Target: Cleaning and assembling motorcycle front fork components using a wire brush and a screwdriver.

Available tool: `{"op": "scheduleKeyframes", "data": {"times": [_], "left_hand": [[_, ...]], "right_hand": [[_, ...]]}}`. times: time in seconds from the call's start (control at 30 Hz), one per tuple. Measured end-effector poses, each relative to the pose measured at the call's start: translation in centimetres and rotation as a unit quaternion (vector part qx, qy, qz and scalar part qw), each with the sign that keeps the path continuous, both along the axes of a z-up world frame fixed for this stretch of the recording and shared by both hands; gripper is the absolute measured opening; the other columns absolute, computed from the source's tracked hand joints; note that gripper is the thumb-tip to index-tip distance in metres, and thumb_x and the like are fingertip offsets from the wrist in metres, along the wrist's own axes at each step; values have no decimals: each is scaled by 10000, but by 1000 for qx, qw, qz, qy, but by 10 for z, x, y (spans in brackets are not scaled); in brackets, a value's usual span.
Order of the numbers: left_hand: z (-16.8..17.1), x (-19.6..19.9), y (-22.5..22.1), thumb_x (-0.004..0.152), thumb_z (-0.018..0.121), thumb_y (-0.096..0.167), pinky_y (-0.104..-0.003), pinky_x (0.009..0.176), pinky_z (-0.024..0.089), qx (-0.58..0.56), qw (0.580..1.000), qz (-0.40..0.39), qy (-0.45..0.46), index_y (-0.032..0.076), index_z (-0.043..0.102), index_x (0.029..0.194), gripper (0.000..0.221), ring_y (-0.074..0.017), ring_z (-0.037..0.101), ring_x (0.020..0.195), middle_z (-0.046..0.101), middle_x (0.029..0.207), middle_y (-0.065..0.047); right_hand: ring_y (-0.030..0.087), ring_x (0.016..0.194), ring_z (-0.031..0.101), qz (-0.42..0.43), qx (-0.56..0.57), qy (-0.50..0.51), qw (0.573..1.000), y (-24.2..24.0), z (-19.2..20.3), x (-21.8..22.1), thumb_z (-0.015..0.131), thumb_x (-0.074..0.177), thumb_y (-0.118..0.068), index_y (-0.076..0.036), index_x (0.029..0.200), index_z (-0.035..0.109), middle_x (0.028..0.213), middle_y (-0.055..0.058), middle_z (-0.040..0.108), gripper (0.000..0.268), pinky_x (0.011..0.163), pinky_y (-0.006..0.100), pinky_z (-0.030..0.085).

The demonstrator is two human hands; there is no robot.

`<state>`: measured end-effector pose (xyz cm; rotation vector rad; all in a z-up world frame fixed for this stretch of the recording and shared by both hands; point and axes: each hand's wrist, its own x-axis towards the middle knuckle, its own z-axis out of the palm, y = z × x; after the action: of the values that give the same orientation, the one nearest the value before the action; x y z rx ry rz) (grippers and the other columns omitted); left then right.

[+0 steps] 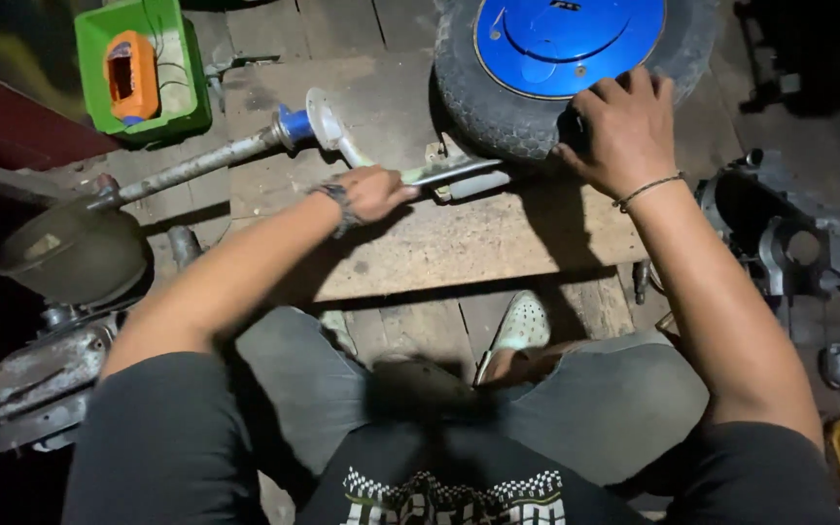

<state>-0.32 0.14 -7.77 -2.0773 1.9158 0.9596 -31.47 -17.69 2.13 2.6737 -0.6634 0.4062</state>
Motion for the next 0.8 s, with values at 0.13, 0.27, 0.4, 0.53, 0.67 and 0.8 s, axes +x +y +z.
{"op": "scheduleKeyframes", "data": {"times": [0.13, 0.27, 0.4, 0.53, 0.67, 0.8], "left_hand": [[-24, 62, 23, 1093, 384, 504, -460, 721, 573, -39, 998, 13, -49, 70, 735, 1023, 563, -311, 678, 687, 737, 839, -135], [-19, 42, 4, 1098, 400, 436, -498, 776, 572, -84, 996, 4, -31, 39, 710, 1064, 504, -371, 685, 738, 728, 884, -185], [7, 27, -10, 1121, 348, 487, -467, 802, 566, -26, 998, -1, -61, 130, 713, 1163, 512, -273, 669, 788, 725, 916, -122], [-20, 46, -2, 1073, 440, 432, -507, 805, 545, -166, 984, -19, -60, 59, 739, 1008, 483, -416, 696, 855, 759, 945, -176], [-22, 22, -18, 1093, 375, 505, -487, 790, 562, -68, 997, -7, -35, 93, 696, 1137, 524, -322, 669, 800, 705, 918, -141], [-41, 69, -6, 1061, 503, 438, -501, 758, 552, -203, 977, -15, -66, 44, 713, 1005, 450, -428, 688, 772, 758, 893, -169]], "right_hand": [[326, 1126, 522, 10, -7, -13, 1000, 4, 5, 0, 858, 740, -319, -118, 1337, 705, 1309, 87, 651, 649, 929, 452, 400], [316, 1118, 522, -4, 1, 3, 1000, 2, 0, 0, 856, 763, -344, -127, 1303, 725, 1272, 64, 659, 596, 946, 447, 403], [327, 1132, 519, -4, 11, -1, 1000, 4, -2, 0, 851, 766, -330, -117, 1263, 727, 1250, 73, 674, 555, 958, 457, 394], [302, 1101, 524, -15, 0, 4, 1000, 3, -3, -3, 848, 779, -363, -134, 1211, 718, 1227, 52, 661, 505, 955, 445, 398], [315, 1124, 509, -5, 16, -6, 1000, 0, -6, -1, 851, 775, -346, -114, 1222, 735, 1235, 63, 661, 517, 975, 444, 380], [340, 1229, 498, 10, 3, -19, 1000, 4, -3, 5, 866, 762, -336, -121, 1283, 727, 1364, 79, 647, 581, 933, 467, 388]]}}
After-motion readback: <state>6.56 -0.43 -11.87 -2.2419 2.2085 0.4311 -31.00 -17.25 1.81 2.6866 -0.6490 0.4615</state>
